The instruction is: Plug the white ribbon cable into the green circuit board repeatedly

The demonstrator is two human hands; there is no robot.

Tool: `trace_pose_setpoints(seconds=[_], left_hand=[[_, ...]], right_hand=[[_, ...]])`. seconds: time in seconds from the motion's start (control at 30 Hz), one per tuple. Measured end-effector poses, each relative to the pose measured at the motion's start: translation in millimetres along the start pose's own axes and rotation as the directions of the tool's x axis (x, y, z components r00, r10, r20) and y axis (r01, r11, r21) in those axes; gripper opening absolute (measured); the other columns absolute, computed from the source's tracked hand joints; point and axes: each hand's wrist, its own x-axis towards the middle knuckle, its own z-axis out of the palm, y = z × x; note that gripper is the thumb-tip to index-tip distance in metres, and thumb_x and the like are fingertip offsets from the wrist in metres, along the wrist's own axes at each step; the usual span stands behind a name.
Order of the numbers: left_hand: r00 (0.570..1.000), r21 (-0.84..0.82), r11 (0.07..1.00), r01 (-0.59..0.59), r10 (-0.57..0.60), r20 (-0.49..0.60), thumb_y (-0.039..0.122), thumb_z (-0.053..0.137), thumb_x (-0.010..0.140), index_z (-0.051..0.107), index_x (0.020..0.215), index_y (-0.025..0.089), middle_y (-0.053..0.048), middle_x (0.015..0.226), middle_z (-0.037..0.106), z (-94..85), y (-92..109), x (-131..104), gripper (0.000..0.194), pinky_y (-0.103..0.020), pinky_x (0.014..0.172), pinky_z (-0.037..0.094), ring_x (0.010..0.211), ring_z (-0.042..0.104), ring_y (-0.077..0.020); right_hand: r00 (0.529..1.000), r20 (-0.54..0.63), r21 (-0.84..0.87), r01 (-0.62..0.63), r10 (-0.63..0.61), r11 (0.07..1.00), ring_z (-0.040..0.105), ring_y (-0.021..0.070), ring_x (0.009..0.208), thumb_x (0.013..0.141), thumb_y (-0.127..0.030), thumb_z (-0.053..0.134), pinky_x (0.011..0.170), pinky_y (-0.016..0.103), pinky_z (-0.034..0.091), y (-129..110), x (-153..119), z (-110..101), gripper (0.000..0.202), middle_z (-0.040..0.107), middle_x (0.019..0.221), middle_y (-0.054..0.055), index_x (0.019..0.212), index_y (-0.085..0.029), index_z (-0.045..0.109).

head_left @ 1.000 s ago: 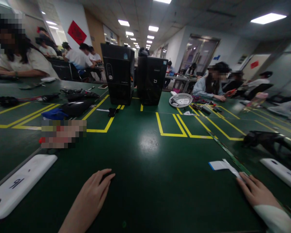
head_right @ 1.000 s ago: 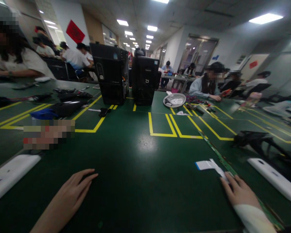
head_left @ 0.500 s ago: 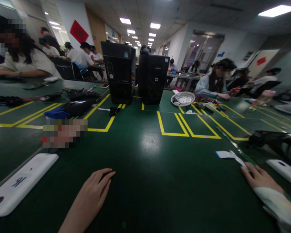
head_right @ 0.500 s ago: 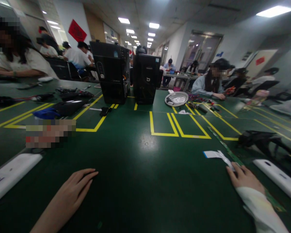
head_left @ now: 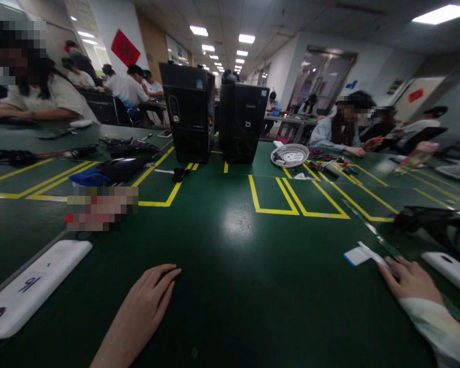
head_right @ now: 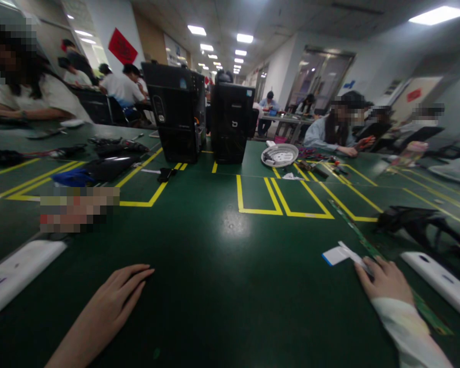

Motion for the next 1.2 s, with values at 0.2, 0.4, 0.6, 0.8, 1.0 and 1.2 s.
trace_pose_setpoints(seconds=[0.2,0.4,0.6,0.8,1.0,1.2], left_hand=[[1.0,-0.017,1.0,0.015,-0.015,0.0,0.034,0.043,0.092,0.062,0.121,0.026,-0.007,0.123,0.061,-1.4,1,1,0.036,-0.042,0.095,0.051,0.11,0.06,-0.0229],[1.0,-0.042,0.999,0.022,-0.022,-0.015,0.036,0.044,0.092,0.063,0.119,0.026,-0.006,0.121,0.062,-2.2,1,3,0.035,-0.041,0.096,0.051,0.11,0.06,-0.0231],[0.999,-0.049,0.998,0.035,-0.036,-0.019,0.034,0.043,0.092,0.064,0.117,0.024,-0.007,0.121,0.062,-3.3,3,3,0.034,-0.042,0.097,0.05,0.11,0.06,-0.0227],[0.999,-0.047,0.998,0.046,-0.047,-0.017,0.035,0.042,0.093,0.065,0.116,0.024,-0.007,0.119,0.063,-6.1,6,4,0.034,-0.041,0.095,0.051,0.108,0.061,-0.0223],[0.989,0.029,0.989,0.142,-0.14,-0.056,0.036,0.041,0.091,0.066,0.114,0.021,-0.01,0.118,0.063,-10.2,3,6,0.037,-0.045,0.093,0.051,0.108,0.06,-0.0258],[0.965,0.105,0.963,0.247,-0.236,-0.111,0.038,0.037,0.091,0.065,0.116,0.018,-0.013,0.119,0.062,-11.1,2,7,0.043,-0.047,0.09,0.05,0.107,0.059,-0.0278]], right_hand=[[0.984,-0.03,0.232,0.177,-0.175,0.957,0.059,0.0335,0.112,0.084,-0.048,0.036,0.097,0.047,0.048,-35,6,-3,0.052,0.065,0.116,0.019,0.11,-0.014,0.066],[0.909,-0.15,0.396,0.416,-0.389,0.819,0.061,0.0286,0.108,0.09,-0.05,0.036,0.095,0.047,0.05,-119,21,-15,0.051,0.063,0.117,0.017,0.113,-0.015,0.066],[0.805,-0.19,0.484,0.575,-0.562,0.66,0.058,0.0283,0.11,0.095,-0.043,0.036,0.095,0.049,0.048,-217,45,-33,0.046,0.062,0.118,0.017,0.116,-0.015,0.065],[0.626,-0.284,0.527,0.735,-0.727,0.427,0.054,0.027,0.11,0.096,-0.035,0.038,0.093,0.049,0.048,-322,25,-64,0.04,0.059,0.119,0.017,0.12,-0.013,0.061],[0.437,-0.285,0.608,0.771,-0.853,0.192,0.049,0.0265,0.116,0.094,-0.036,0.044,0.096,0.046,0.045,-383,-29,-103,0.044,0.053,0.13,0.016,0.13,-0.014,0.053],[0.305,-0.259,0.657,0.751,-0.916,0.064,0.046,0.0257,0.122,0.093,-0.044,0.045,0.103,0.045,0.04,-394,-65,-135,0.05,0.05,0.137,0.013,0.134,-0.016,0.049]])
